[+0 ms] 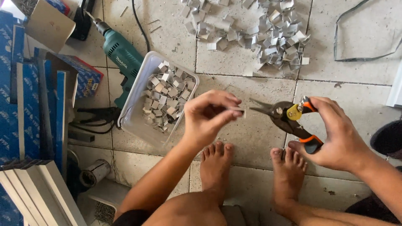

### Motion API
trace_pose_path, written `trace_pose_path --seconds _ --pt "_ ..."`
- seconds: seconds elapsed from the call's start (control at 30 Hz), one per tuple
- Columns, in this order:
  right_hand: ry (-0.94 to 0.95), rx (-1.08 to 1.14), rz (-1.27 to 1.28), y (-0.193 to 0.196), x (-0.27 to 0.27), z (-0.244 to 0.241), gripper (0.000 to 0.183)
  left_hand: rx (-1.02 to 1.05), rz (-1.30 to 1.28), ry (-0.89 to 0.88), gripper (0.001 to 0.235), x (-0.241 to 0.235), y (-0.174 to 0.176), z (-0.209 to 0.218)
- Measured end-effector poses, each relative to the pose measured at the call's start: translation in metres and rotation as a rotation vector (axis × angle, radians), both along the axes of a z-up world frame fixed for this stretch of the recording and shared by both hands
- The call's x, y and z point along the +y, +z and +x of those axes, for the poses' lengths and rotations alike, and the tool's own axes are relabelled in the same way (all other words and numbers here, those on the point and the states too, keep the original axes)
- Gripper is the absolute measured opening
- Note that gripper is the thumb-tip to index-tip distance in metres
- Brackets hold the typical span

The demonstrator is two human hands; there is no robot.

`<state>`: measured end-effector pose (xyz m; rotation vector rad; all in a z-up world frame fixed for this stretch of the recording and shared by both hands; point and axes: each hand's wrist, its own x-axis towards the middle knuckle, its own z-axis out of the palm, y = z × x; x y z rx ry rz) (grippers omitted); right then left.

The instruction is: Cutting small metal pieces from a strip using hand-held tin snips on a tiled floor.

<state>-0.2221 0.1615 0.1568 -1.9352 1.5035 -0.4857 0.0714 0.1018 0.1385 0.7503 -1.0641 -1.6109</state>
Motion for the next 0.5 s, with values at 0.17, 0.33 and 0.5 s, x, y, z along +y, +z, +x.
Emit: trace_pose_path --seconds 0.17,0.33,0.5 --pt "0.062 0.001 -0.031 -0.001 -0.003 0.002 0.097 -0.015 0.057 0.011 0.014 0.007 0.015 0.005" --pt "0.137 0.057 -0.036 -0.010 -0.005 -0.006 0.098 -0.084 -0.044 -0.014 0.016 0.004 0.011 0.010" --pt "0.215 0.361 -0.038 -0.004 -0.016 -0.012 0.069 -0.151 -0.181 -0.082 0.012 0.000 0.014 0.015"
